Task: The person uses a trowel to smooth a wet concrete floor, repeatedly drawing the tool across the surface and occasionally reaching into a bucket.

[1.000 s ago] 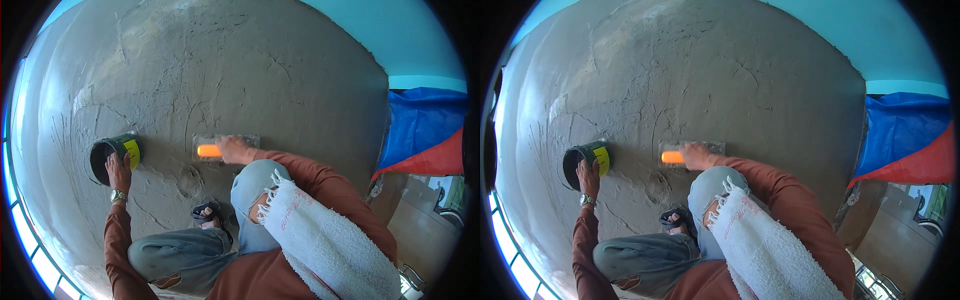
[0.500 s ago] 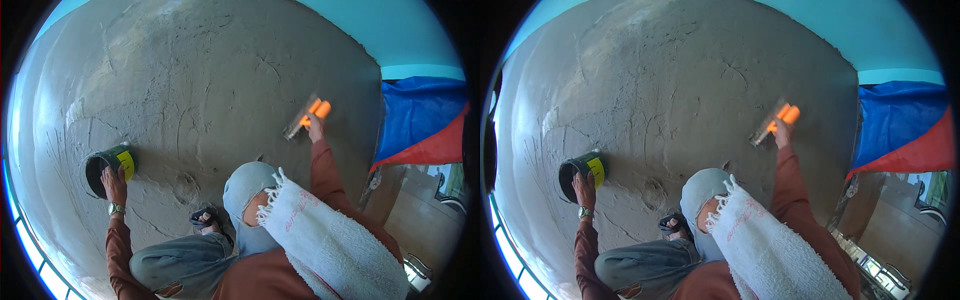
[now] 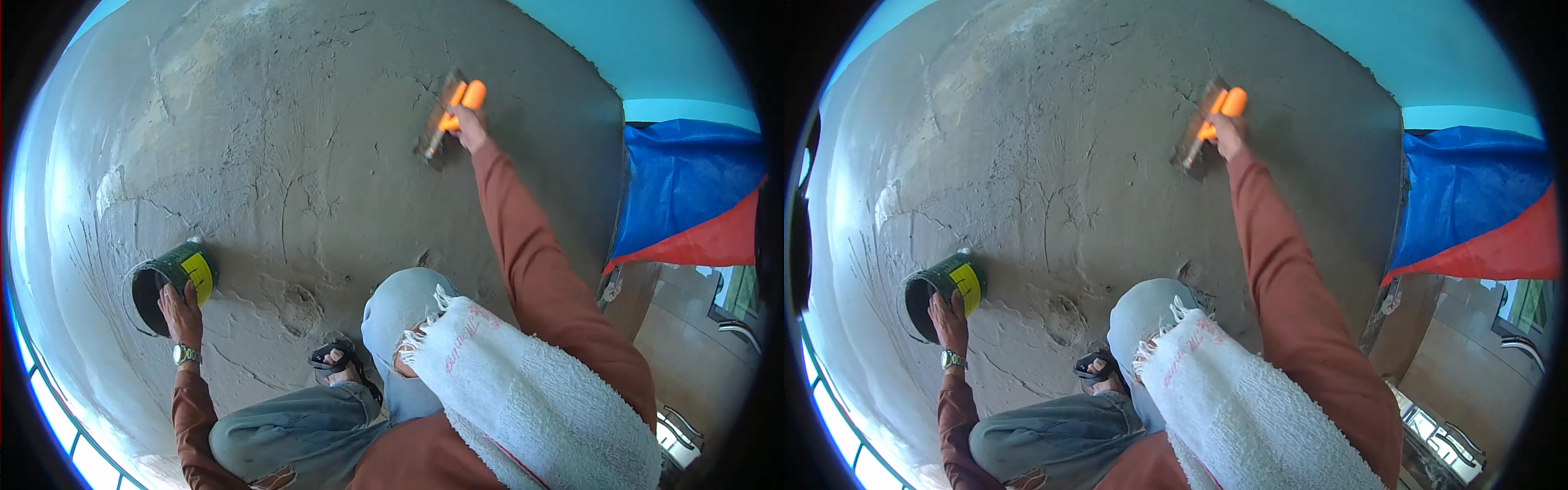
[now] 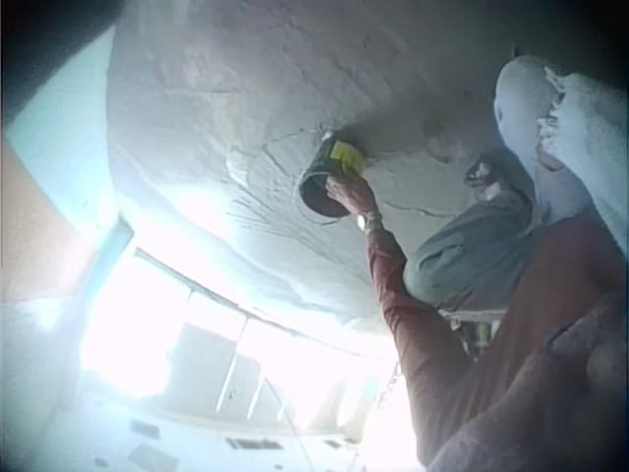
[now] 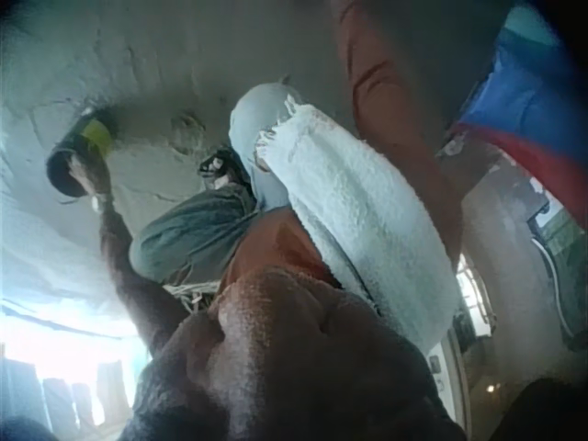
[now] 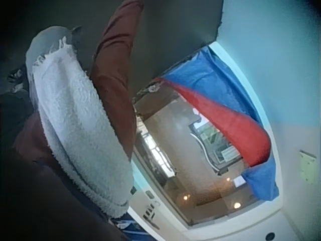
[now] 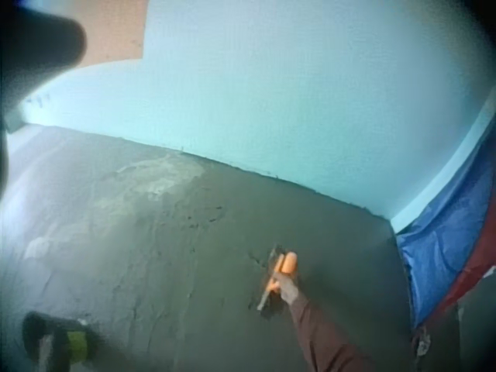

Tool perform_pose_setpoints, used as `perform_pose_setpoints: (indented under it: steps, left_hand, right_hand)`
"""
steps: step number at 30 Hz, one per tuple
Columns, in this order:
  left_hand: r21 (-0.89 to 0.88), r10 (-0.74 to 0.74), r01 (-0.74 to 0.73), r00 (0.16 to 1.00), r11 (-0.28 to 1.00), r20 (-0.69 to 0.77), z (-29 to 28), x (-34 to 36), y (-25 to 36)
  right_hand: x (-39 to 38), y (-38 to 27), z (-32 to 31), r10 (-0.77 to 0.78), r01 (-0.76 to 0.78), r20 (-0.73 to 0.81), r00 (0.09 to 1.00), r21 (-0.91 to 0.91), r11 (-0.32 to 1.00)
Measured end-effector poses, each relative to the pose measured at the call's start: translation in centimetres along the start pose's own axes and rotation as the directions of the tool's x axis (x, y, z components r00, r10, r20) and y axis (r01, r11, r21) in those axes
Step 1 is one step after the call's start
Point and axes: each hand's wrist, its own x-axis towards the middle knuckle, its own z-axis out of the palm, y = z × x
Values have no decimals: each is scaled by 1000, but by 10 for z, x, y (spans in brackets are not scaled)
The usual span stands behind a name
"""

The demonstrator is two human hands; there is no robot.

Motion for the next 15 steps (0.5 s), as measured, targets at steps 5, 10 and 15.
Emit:
perform_pose_setpoints:
  steps: [5,10,15]
  left_hand:
    - [4,-21,21,1000,1000,-1,-6,-1,4]
    - [-36,11,-10,999,999,30,-1,10,8]
    - [-2,4,-4,1000,1000,17,-1,2,-1]
  right_hand:
    - [3,-45,102,-110,138,170,979,-166,976]
    - [-9,-43,171,-210,380,365,907,-491,784]
    - [-111,-19,223,34,594,668,743,-683,425]
